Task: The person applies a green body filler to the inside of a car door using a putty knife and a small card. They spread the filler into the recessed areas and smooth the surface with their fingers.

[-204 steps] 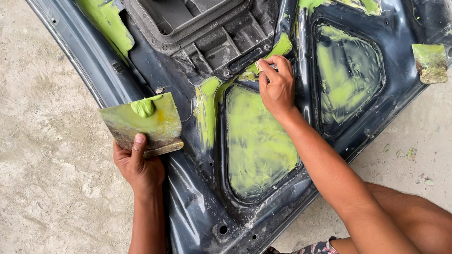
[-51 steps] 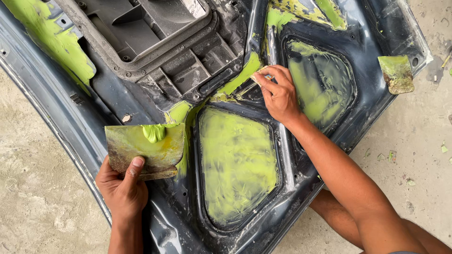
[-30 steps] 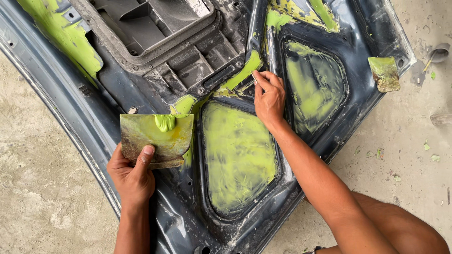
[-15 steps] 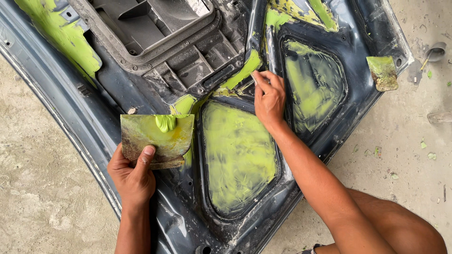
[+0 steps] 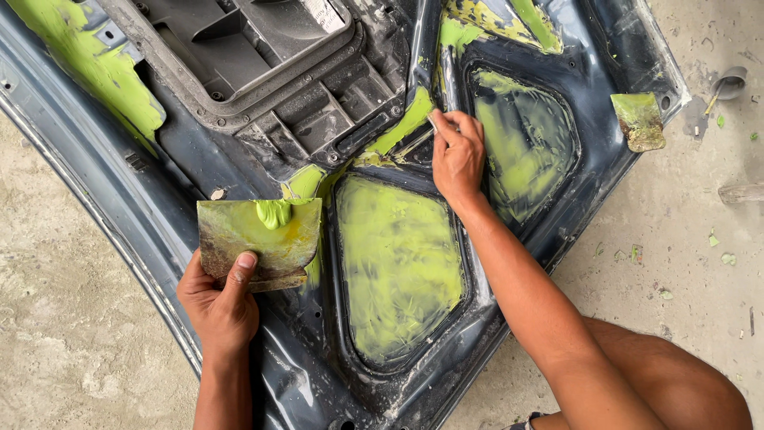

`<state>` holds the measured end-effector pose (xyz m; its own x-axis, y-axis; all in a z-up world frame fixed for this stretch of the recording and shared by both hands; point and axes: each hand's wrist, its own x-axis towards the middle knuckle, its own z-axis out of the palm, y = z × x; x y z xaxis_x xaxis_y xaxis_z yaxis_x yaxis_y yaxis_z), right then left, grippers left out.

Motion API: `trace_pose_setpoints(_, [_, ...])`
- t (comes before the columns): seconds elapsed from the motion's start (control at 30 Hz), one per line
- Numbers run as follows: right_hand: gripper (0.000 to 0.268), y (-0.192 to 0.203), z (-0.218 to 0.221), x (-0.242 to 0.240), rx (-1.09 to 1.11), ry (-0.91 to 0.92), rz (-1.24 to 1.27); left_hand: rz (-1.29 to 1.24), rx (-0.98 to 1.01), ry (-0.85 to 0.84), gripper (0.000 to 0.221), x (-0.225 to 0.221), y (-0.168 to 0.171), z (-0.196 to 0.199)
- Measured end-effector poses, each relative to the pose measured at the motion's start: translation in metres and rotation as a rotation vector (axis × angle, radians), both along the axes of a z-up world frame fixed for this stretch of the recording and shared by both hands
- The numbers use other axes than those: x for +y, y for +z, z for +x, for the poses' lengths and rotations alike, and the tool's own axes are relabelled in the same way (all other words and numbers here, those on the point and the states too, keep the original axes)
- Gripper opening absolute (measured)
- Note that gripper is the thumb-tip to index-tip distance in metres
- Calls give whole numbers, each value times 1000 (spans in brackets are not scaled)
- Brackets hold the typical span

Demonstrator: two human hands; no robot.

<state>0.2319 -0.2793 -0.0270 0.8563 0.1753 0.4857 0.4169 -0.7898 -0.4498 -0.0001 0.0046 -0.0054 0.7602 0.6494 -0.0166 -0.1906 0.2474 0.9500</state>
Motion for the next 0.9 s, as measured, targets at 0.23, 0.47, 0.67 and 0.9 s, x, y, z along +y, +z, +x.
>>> trace_pose_setpoints(0.23, [31, 6, 5, -1, -72, 10, -38, 6, 52, -21, 19, -1, 7, 0])
trace_pose_setpoints(0.47, [31, -2, -4, 4, -3, 43, -55, 30, 57, -24, 18, 1, -1, 0])
trace_pose_setpoints(0.67, [33, -14, -8, 3, -50, 118, -26, 17, -56, 15, 15, 6, -20, 1])
trace_pose_setpoints(0.9, [34, -13, -21, 12, -36, 144, -34, 34, -59, -6, 13, 6, -18, 2])
